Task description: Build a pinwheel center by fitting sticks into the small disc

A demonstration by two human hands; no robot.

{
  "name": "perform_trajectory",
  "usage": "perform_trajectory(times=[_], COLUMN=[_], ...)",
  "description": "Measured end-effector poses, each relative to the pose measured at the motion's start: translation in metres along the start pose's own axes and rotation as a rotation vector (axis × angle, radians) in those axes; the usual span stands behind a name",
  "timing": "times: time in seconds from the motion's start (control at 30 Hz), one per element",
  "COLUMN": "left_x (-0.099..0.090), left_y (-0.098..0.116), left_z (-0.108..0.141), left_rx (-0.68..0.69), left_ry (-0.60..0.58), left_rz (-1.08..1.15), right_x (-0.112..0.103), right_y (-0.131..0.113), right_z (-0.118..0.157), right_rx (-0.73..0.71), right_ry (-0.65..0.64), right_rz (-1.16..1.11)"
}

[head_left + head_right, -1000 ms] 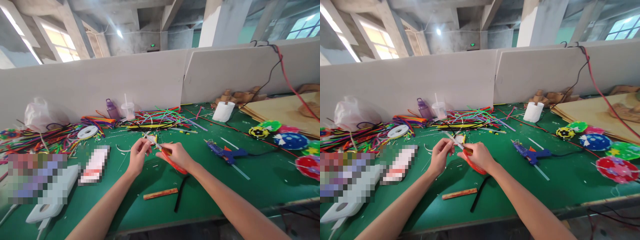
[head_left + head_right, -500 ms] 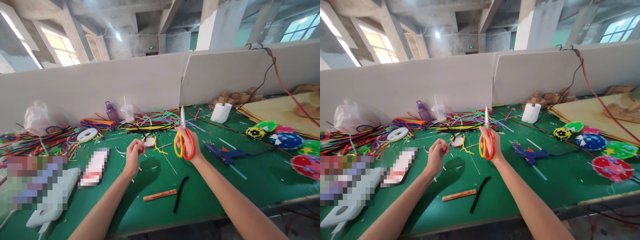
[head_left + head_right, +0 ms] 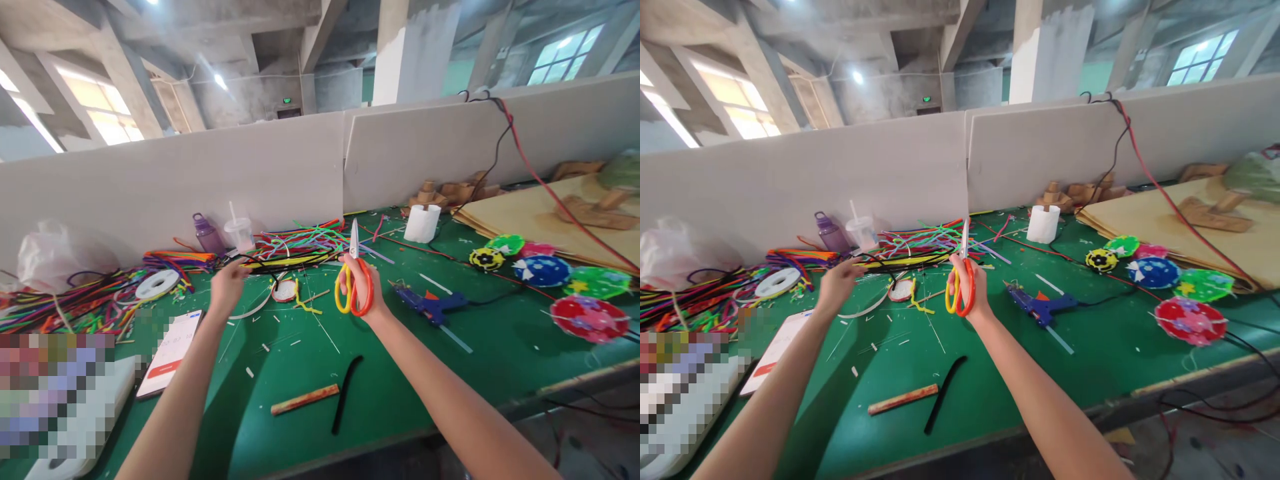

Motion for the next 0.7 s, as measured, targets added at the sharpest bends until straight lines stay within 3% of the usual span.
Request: perform_trajectory(times=[0.07,0.13,0.2,0.3,0.5,0.7], left_x=[0.041,0.084,0.122,0.161,0.193,0.198], left_y=[0.045,0.083,0.105,0.112,0.111,0.113], left_z=[0.014,0.034,0.048,0.052,0.039,0.025], left_rx=[0.293,0.498,0.539,0.425,0.293,0.251], left_ry=[-0.104,-0.201,-0.289,-0.422,-0.487,-0.523], left_rz=[-0.166,-0.318,-0.520,-0.762,-0.785,-0.529], right_x=[0.000,0.001,0.001,0.003,0.006,0.006], right_y=[-0.001,-0.001,-0.001,0.001,0.002,0.000], right_z=[0.001,0.001,0.002,0.003,0.003,0.005], right_rx=[-0.001,-0.001,0.001,0.012,0.018,0.022], right_ry=[0.002,0.005,0.006,0.000,-0.020,-0.008], right_rz=[-0.003,0.007,0.032,0.058,0.067,0.137])
Point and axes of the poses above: each hand's wrist, its own z-axis away from the middle knuckle, its own x-axis out of the palm, y = z × x, the point moved 8 cm from there along -z, towards the middle knuckle, and after that the axes turned 6 degrees about -z, right-handed, at the moved point
